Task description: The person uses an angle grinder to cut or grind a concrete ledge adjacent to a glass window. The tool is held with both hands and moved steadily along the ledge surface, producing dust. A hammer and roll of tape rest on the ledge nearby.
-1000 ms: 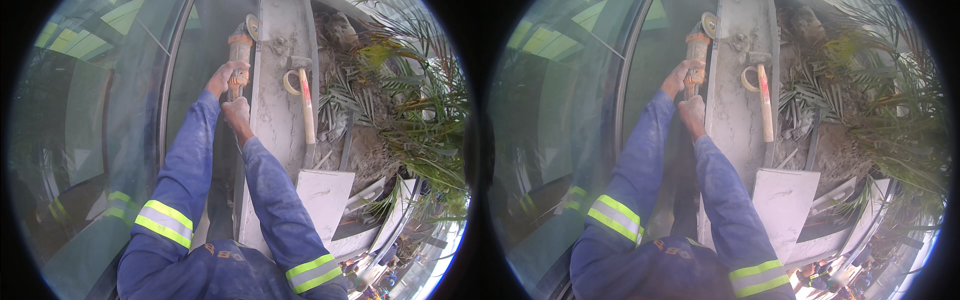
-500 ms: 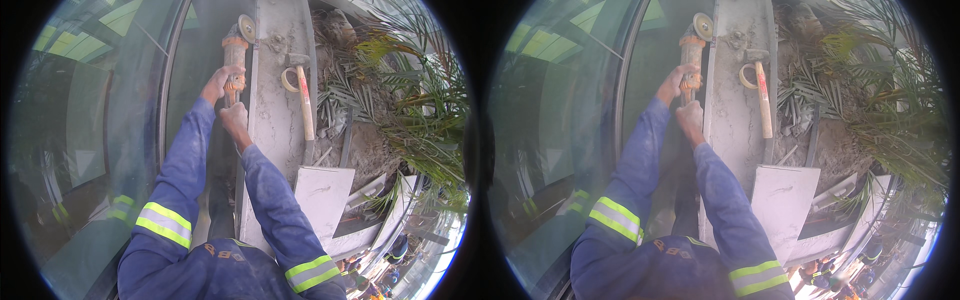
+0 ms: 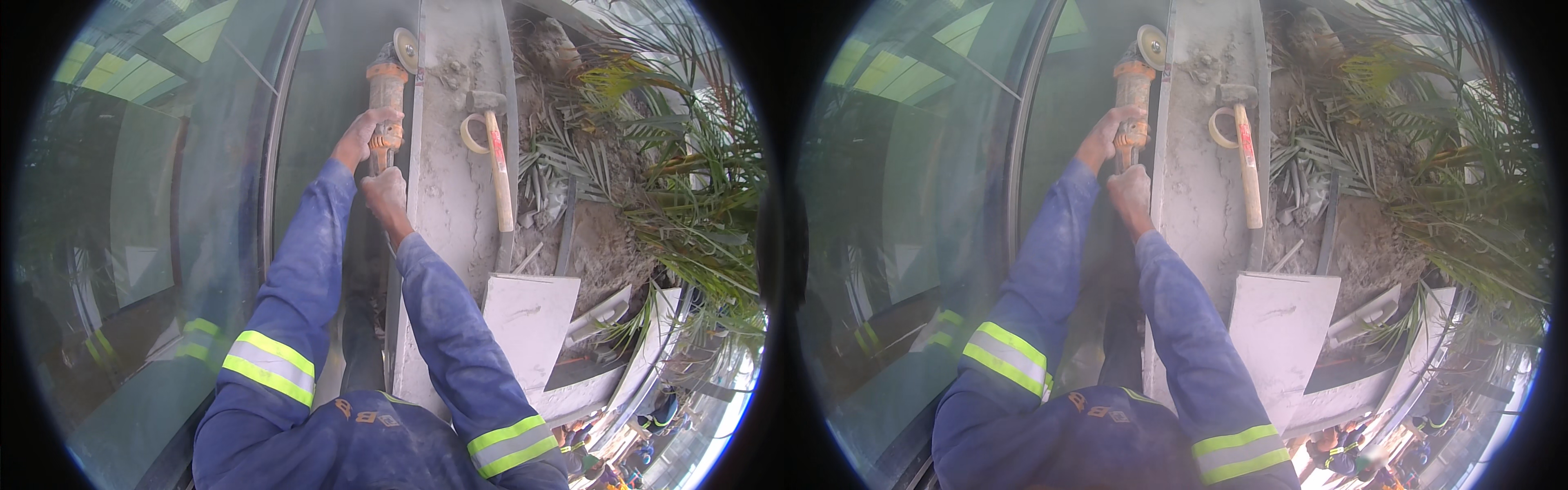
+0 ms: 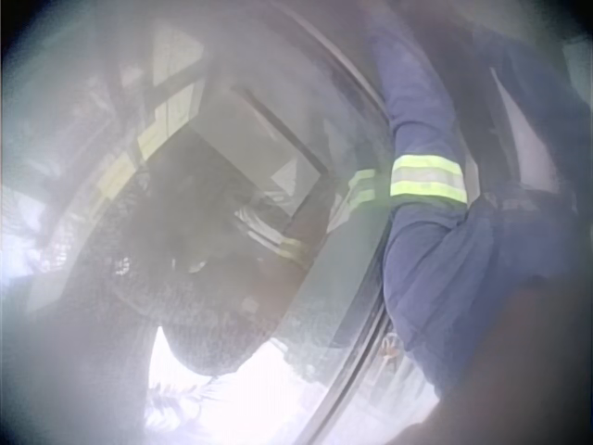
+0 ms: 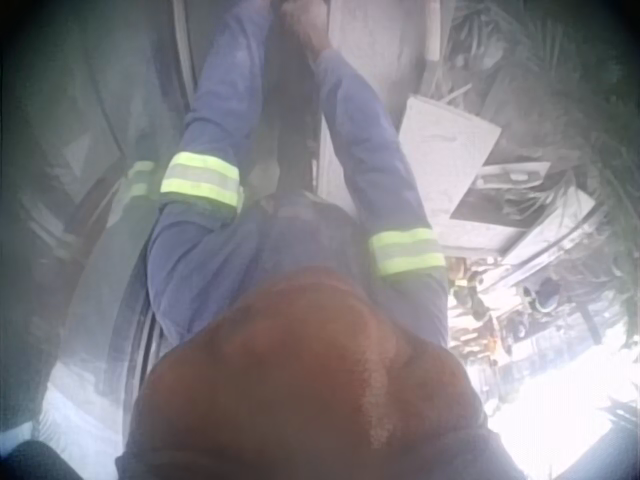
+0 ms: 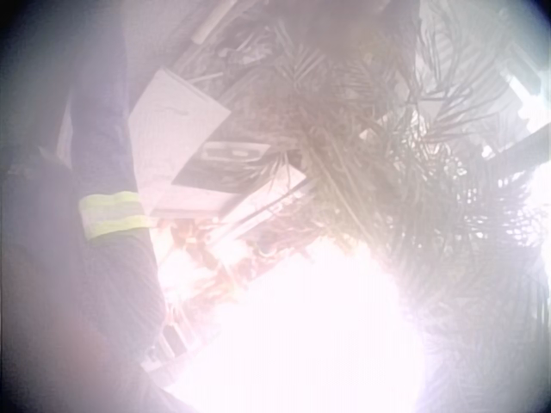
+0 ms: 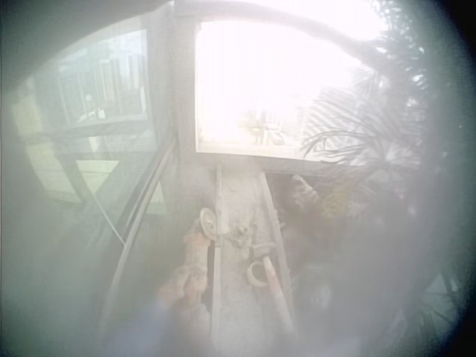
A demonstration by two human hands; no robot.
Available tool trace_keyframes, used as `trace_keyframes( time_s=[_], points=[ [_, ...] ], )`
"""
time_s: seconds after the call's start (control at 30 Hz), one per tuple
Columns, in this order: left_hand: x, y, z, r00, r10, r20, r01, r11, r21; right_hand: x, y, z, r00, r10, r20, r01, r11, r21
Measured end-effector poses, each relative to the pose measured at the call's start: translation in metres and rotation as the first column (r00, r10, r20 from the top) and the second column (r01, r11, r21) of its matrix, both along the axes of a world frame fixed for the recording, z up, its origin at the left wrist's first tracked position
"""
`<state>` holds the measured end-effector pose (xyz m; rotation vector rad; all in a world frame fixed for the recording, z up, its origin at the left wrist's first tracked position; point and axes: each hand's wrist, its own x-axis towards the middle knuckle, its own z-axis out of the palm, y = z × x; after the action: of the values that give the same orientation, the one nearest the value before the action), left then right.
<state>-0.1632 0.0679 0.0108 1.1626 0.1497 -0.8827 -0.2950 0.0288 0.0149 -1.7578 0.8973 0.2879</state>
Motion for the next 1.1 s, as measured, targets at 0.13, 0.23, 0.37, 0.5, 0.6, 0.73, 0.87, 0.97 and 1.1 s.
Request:
trace_keyframes(
  time_s=[0.13, 0.23, 0.37, 0.5, 0.6, 0.73, 0.87, 0.97, 1.1],
  points=[
    [0.007, -0.004, -0.003, 0.999, -0.036, 0.028, 0.036, 0.999, -0.007, 0.004, -0.003, -0.001, 0.999, -0.016, 0.028, 0.016, 1.0, -0.013],
    [0.011, -0.005, -0.008, 0.999, -0.017, 0.039, 0.016, 1.0, 0.003, 0.008, -0.004, 0.001, 1.0, -0.002, 0.009, 0.002, 1.0, 0.02],
    [0.011, -0.008, -0.007, 0.999, -0.022, 0.039, 0.021, 1.0, 0.02, 0.009, -0.004, -0.003, 1.0, -0.024, 0.01, 0.024, 0.999, 0.026],
    [0.007, -0.005, -0.004, 0.999, -0.015, 0.028, 0.015, 1.0, 0.011, 0.005, -0.003, -0.006, 1.0, -0.017, -0.002, 0.017, 1.0, 0.009],
    [0.005, -0.001, -0.004, 1.0, -0.023, 0.016, 0.022, 0.999, 0.029, 0.004, 0.0, -0.005, 1.0, -0.002, -0.017, 0.002, 1.0, 0.004],
    [0.0, -0.001, -0.001, 1.0, 0.0, 0.005, 0.0, 0.999, 0.04, -0.001, -0.001, -0.003, 1.0, 0.008, -0.026, -0.008, 1.0, 0.03],
    [-0.004, 0.001, 0.002, 1.0, -0.014, -0.001, 0.014, 0.999, 0.039, -0.004, 0.002, -0.007, 1.0, -0.002, -0.003, 0.003, 1.0, 0.007],
    [-0.008, 0.005, 0.005, 1.0, -0.025, -0.005, 0.026, 0.999, 0.041, -0.008, 0.004, -0.002, 1.0, 0.019, -0.02, -0.019, 1.0, -0.007],
    [-0.012, 0.01, 0.005, 1.0, -0.016, 0.0, 0.016, 0.999, 0.038, -0.012, 0.007, 0.002, 0.999, 0.034, -0.023, -0.035, 0.999, -0.034]
  ],
)
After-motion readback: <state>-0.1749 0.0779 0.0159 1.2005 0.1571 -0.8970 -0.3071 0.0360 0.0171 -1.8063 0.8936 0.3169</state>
